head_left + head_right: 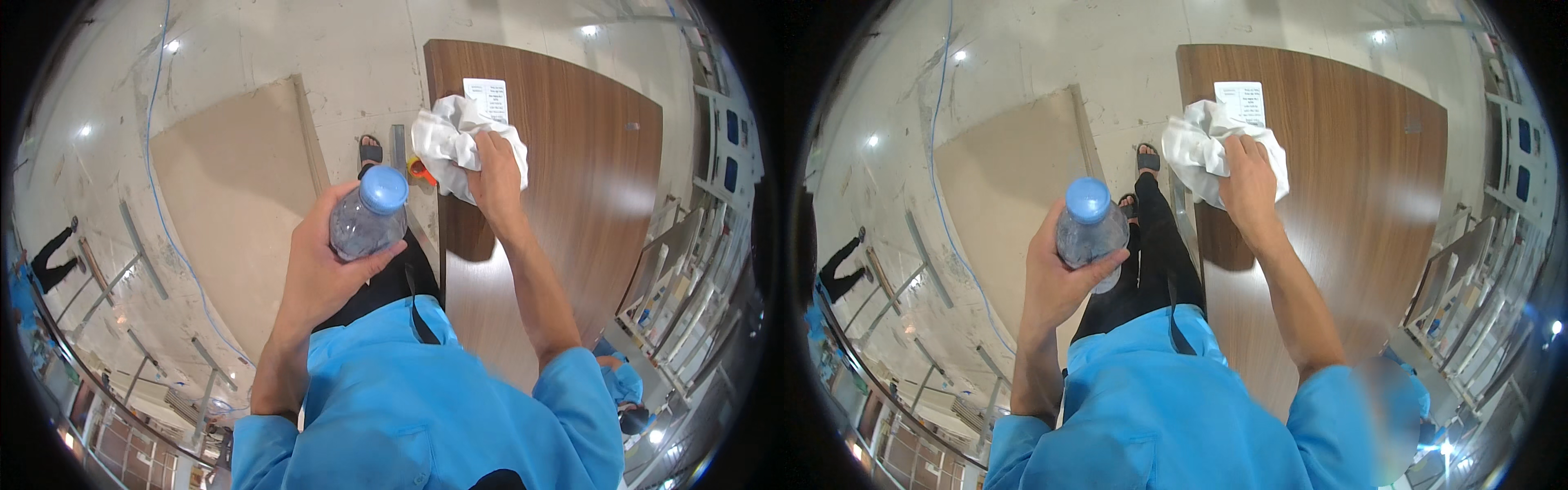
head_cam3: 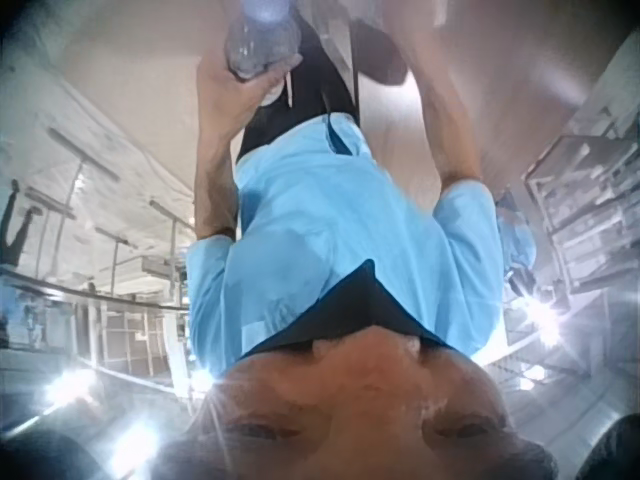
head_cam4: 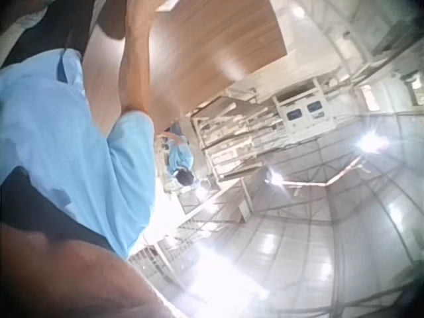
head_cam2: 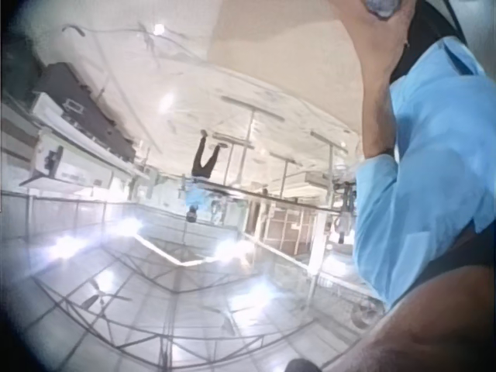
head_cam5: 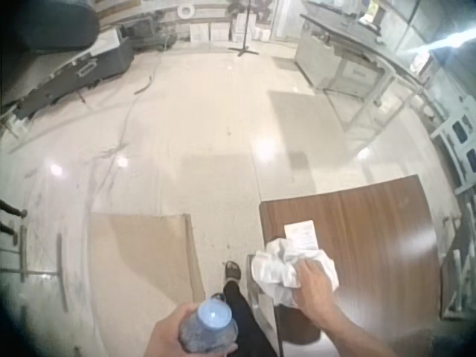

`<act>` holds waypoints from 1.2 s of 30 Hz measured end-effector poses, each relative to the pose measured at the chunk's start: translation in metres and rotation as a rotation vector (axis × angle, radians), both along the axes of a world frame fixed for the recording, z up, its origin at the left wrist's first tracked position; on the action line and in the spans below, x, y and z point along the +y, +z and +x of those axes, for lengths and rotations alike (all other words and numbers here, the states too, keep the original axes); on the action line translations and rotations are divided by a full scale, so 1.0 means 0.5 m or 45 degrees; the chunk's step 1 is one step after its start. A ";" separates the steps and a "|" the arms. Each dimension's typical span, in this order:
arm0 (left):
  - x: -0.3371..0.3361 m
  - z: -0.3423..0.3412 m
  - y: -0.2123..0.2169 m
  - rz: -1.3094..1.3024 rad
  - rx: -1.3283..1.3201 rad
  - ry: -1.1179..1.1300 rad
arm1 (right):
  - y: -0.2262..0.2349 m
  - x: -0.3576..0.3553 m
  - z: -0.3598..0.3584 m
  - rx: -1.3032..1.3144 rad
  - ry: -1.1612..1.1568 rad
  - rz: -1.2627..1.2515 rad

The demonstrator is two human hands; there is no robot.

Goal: The person wipes a large wooden tabletop with a white cloth while holding a water bottle. They repeatedly pour water onto the surface and wipe it down across multiple areas.

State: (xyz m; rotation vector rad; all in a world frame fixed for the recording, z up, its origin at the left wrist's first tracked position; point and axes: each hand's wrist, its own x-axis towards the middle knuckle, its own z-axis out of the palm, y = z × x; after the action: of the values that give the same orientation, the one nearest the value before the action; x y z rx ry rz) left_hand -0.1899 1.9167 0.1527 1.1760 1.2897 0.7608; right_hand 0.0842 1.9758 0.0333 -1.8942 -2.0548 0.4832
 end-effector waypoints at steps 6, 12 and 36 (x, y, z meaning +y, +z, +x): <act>-0.012 -0.005 0.007 -0.068 -0.079 0.012 | -0.011 0.081 0.006 -0.117 -0.031 0.235; -0.013 -0.007 -0.004 -0.113 -0.154 0.045 | -0.005 0.075 0.030 -0.176 0.003 0.164; -0.035 -0.011 -0.005 -0.001 -0.224 0.133 | 0.017 0.081 0.015 -0.380 0.451 -0.087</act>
State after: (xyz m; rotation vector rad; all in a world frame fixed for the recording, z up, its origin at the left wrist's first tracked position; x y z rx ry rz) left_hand -0.1954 1.8993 0.1500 1.0227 1.2107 0.9192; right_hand 0.0920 2.0162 0.0420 -1.7273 -2.6211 0.3701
